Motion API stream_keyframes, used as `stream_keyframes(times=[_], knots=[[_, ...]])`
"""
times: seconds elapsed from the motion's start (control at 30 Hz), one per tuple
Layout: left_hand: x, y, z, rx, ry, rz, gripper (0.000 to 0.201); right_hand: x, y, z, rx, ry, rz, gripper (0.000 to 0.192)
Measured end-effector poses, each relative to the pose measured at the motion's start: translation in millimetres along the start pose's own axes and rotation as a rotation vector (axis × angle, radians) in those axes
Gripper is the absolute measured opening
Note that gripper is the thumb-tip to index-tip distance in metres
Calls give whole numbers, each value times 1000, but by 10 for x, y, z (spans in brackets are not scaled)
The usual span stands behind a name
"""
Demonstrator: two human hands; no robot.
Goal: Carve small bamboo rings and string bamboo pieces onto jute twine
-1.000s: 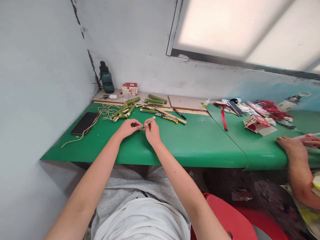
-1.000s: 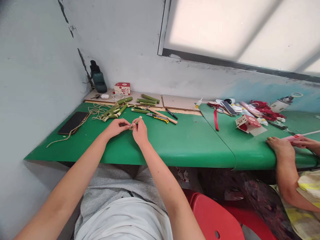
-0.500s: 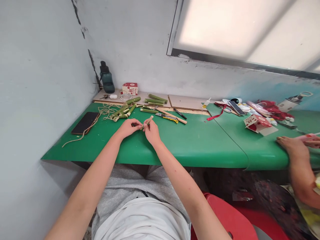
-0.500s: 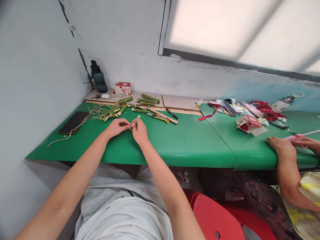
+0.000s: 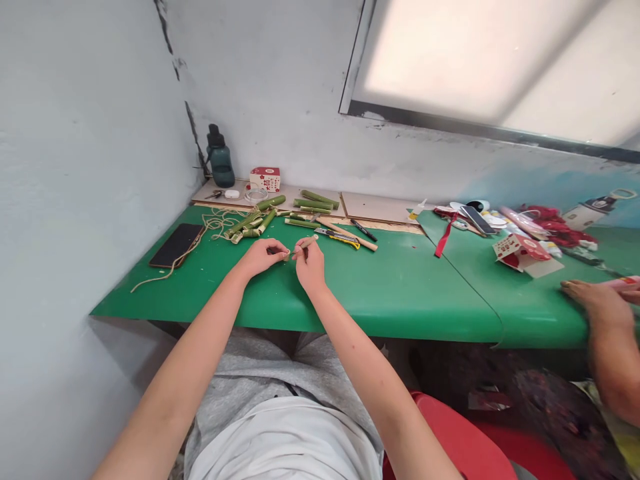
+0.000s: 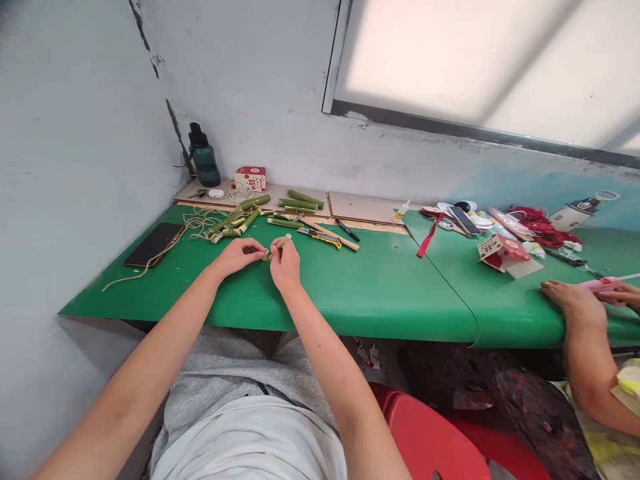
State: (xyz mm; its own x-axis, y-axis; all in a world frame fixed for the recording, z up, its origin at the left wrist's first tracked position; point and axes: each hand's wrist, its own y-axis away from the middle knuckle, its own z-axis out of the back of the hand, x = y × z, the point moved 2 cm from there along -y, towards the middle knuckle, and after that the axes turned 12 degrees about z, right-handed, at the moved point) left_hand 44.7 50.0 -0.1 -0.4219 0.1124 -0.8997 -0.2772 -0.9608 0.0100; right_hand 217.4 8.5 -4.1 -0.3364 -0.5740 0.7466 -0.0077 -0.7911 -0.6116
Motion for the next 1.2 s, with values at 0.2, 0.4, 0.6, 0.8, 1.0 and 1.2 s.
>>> stream_keyframes(times=[0.2, 0.4, 0.6, 0.8, 1.0, 1.2], knots=[[5, 3, -2, 2, -3, 5, 23, -35, -23, 17, -74, -40, -52, 16], [10, -5, -6, 2, -6, 9, 23, -5, -22, 9, -45, -69, -61, 13], [21, -8, -3, 2, -8, 6, 23, 10, -11, 5, -65, -143, -90, 13], [-6, 2, -5, -6, -13, -3, 25, 19, -52, 1, -182, -322, -166, 26], [-29, 20, -4, -5, -21, -8, 24, -19, -93, 4, -234, -497, -258, 32], [-9, 14, -6, -11, -28, 2, 21, -108, -88, 8, -233, -583, -365, 36]])
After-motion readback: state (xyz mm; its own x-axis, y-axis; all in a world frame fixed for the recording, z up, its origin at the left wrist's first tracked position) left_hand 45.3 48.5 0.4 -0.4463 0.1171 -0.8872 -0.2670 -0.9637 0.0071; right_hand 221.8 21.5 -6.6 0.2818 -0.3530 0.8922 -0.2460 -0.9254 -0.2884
